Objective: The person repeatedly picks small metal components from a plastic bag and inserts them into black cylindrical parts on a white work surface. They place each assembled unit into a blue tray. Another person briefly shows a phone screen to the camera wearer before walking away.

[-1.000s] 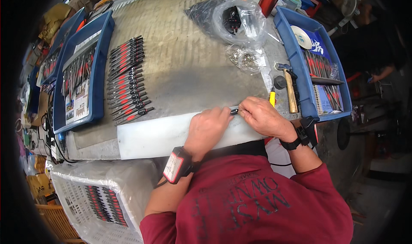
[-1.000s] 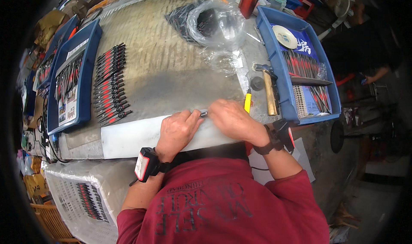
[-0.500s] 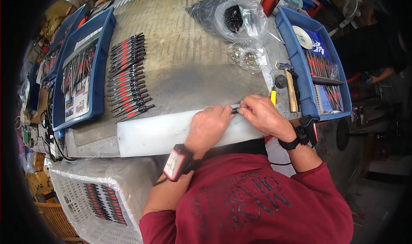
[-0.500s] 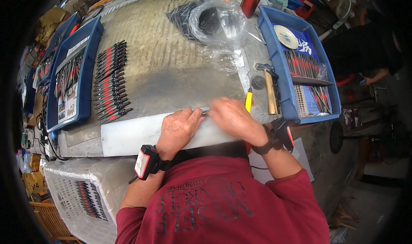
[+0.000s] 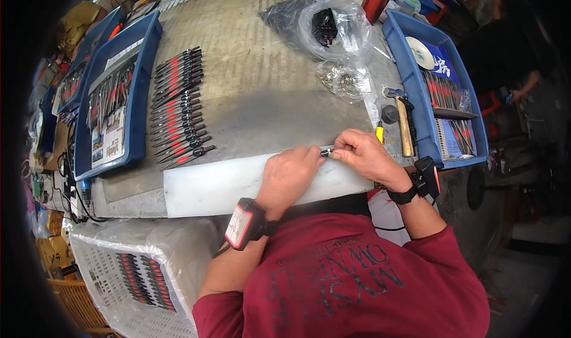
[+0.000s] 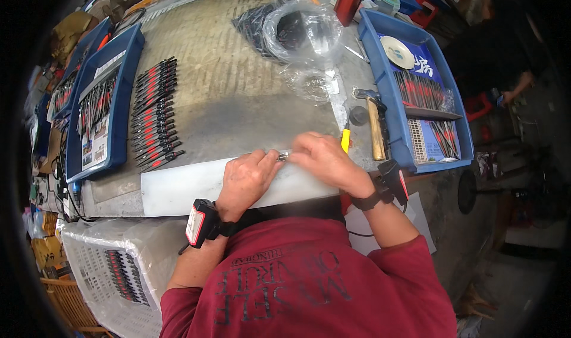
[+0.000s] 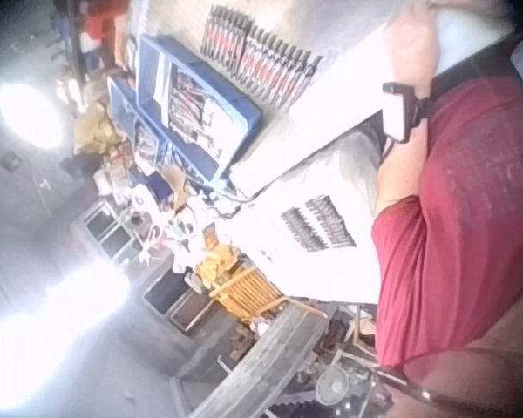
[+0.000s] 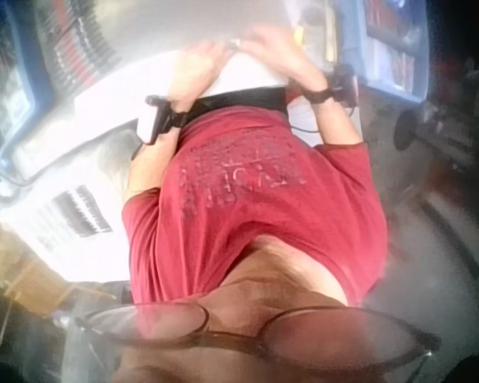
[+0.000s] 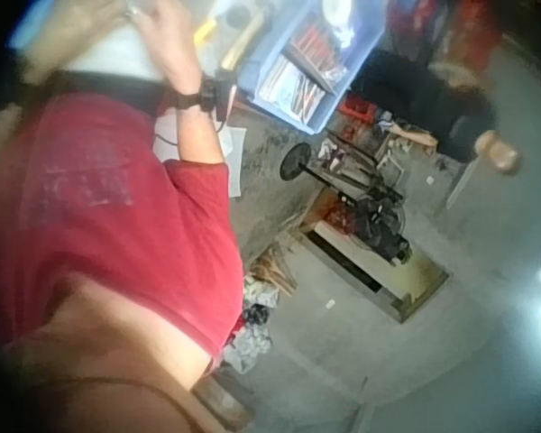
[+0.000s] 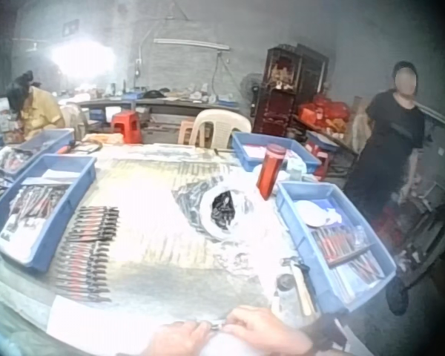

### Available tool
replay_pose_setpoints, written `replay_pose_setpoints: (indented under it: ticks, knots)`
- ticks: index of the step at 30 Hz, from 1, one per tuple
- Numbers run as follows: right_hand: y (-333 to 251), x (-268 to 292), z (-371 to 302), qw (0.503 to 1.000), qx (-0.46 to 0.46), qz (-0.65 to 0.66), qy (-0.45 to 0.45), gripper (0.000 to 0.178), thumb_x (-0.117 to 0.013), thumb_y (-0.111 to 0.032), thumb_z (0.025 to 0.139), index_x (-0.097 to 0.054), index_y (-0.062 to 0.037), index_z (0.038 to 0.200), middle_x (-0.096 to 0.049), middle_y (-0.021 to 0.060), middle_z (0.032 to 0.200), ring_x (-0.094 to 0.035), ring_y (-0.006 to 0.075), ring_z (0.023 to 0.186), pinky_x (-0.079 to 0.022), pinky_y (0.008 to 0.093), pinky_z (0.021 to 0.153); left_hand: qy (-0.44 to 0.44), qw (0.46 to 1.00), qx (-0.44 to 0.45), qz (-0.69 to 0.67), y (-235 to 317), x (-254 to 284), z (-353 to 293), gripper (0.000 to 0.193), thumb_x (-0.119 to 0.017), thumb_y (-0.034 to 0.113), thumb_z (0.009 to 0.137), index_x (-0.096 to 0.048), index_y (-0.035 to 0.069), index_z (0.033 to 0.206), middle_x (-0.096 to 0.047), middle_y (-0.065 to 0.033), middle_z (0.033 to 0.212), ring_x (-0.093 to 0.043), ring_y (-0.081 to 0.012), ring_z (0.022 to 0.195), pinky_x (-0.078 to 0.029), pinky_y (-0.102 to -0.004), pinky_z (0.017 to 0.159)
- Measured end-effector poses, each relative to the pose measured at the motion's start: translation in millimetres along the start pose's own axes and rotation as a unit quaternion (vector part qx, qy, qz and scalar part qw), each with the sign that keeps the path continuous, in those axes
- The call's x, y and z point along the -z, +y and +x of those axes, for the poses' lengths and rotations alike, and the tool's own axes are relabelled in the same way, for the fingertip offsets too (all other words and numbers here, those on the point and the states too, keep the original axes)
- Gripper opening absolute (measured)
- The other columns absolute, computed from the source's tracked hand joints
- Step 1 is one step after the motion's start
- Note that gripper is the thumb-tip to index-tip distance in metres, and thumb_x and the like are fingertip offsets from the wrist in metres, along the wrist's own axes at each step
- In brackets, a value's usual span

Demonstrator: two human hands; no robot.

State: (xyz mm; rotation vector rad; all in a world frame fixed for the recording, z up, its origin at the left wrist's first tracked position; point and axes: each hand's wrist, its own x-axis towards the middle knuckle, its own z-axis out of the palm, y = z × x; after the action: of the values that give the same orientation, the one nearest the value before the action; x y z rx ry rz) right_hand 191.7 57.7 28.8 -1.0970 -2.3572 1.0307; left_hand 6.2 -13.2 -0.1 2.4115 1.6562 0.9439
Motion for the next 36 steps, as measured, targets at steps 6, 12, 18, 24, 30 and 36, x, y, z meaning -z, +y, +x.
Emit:
replay_pose_setpoints:
  ticks: [6,12,18,24,30,36]
  knots:
    - [-1,7,-4,1.0,-0.011,0.012,0.004,0.016,-0.067,-0.013,0.081,-0.059,-0.0001,0.084,-0.055,0.0088,0.073,-0.053,0.0187,0.066,-0.043,0.0308,0.061,-0.005,1.0,0.021,-0.014,1,0,0,0.019,-0.065,0.022,0.081,-0.053,0.007,0.08,-0.052,-0.0079,0.065,-0.059,-0.0266,0.057,-0.047,-0.0381,0.048]
    - [6,-6,-1,0.992,0.09,-0.05,0.074,0.016,-0.064,-0.015,0.085,-0.063,-0.0006,0.093,-0.058,0.0105,0.077,-0.056,0.0247,0.07,-0.045,0.0334,0.064,0.007,1.0,0.017,-0.018,0,-1,0,0.019,-0.065,0.022,0.081,-0.054,0.007,0.08,-0.053,-0.0077,0.066,-0.058,-0.0265,0.057,-0.047,-0.0382,0.048]
    - [4,-9,1,0.999,0.024,-0.049,0.001,0.017,-0.062,-0.016,0.087,-0.068,-0.0007,0.092,-0.06,0.0104,0.076,-0.057,0.0236,0.073,-0.045,0.0326,0.066,0.009,1.0,0.004,-0.014,0,2,-1,0.02,-0.066,0.024,0.081,-0.055,0.007,0.081,-0.053,-0.0072,0.066,-0.059,-0.0255,0.057,-0.047,-0.0372,0.048]
    - [-5,1,-1,0.986,0.029,0.162,-0.036,0.017,-0.061,-0.015,0.089,-0.068,0.0011,0.091,-0.059,0.0043,0.075,-0.054,0.0132,0.073,-0.043,0.0272,0.065,0.012,0.999,-0.005,-0.051,6,18,0,0.02,-0.067,0.024,0.081,-0.056,0.007,0.083,-0.053,-0.0066,0.066,-0.059,-0.024,0.056,-0.046,-0.0353,0.047]
    - [-11,-8,-8,0.981,0.002,0.19,0.031,0.018,-0.06,-0.015,0.091,-0.067,0.0006,0.096,-0.061,0.0038,0.077,-0.053,0.0109,0.074,-0.042,0.026,0.066,0.017,0.999,-0.008,0.029,18,30,7,0.019,-0.066,0.022,0.081,-0.055,0.007,0.081,-0.05,-0.0069,0.063,-0.057,-0.0234,0.054,-0.045,-0.0346,0.045]
    - [-11,-11,-10,0.954,-0.052,0.296,0.019,0.02,-0.058,-0.016,0.093,-0.067,0.0018,0.095,-0.063,0.0055,0.078,-0.055,0.0118,0.071,-0.043,0.026,0.065,-0.002,0.999,0.006,-0.034,17,35,10,0.017,-0.068,0.017,0.08,-0.059,0.007,0.089,-0.051,-0.0087,0.065,-0.055,-0.0285,0.053,-0.045,-0.0381,0.047]
